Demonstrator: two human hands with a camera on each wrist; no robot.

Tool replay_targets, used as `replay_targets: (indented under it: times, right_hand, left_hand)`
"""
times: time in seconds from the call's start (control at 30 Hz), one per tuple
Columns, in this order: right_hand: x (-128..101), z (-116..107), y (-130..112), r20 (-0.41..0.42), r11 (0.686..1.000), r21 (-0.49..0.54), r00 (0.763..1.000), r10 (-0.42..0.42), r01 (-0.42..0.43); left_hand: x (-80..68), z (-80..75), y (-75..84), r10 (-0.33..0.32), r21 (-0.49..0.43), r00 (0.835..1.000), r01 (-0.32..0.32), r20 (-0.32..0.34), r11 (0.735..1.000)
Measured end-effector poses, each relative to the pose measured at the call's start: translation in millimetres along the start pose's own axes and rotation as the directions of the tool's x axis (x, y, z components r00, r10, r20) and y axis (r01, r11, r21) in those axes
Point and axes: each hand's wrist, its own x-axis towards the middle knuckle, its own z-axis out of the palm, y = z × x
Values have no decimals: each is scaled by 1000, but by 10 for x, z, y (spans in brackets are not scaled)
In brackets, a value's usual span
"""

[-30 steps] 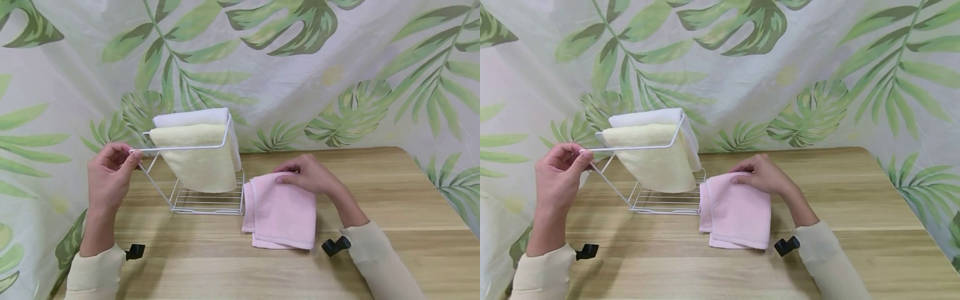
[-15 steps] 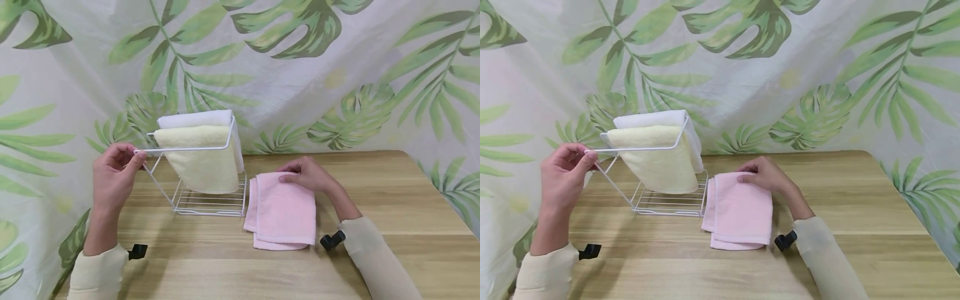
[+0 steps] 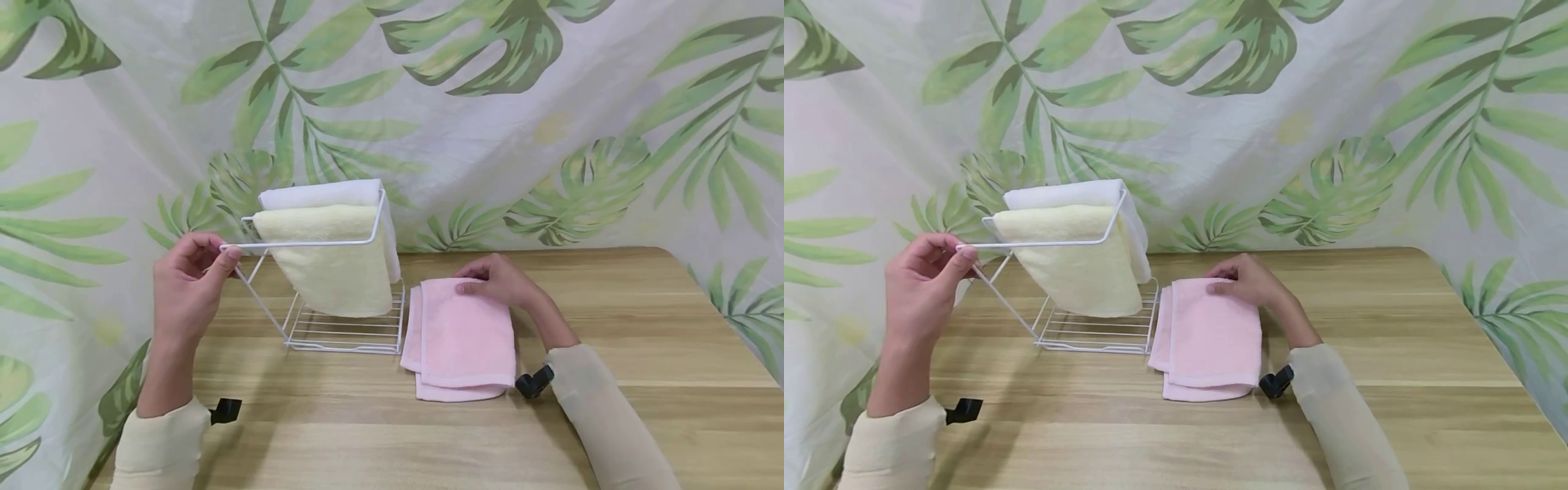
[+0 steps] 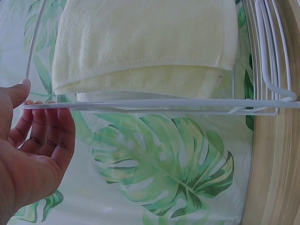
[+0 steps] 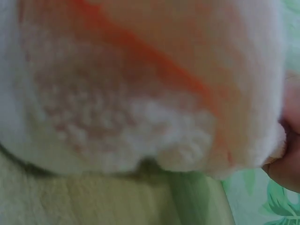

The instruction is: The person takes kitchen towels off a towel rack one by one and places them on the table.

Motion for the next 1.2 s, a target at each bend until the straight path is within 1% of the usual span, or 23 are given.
replay_targets:
  times: [0.1,0.27,0.43,0.5,0.67,0.8,0.97,1.2]
  right_hand:
    - [31,28,9,8,1000,6,1000,3,-3]
    - [89,70,11,18,1000,17,1000,13,-14]
    - [136,108,72,27,999,31,1000,16,-17]
    - [146,119,92,33,999,39,999,16,-18]
    - [167,151,124,45,998,56,999,21,-23]
    - [179,178,149,51,999,43,999,10,-12]
    - [183,203,194,58,999,40,998,4,-6]
    - [189,240,260,63,998,53,998,11,-14]
  left_hand:
    - [-5,0,6,-5,14,1000,5,-4,1000]
    - [-9,-6,15,-15,8,1000,15,-10,1000]
    - [-6,-29,18,-16,19,1000,16,-9,1000]
    - [-5,-32,18,-13,23,1000,14,-9,1000]
    - [-3,-33,11,-6,1,1000,6,-5,1000]
    - [-6,-35,6,-4,-4,1000,4,-1,1000]
    - [-11,-35,6,-9,21,1000,9,0,1000]
    - [-6,-40,12,-1,29,1000,1,7,1000]
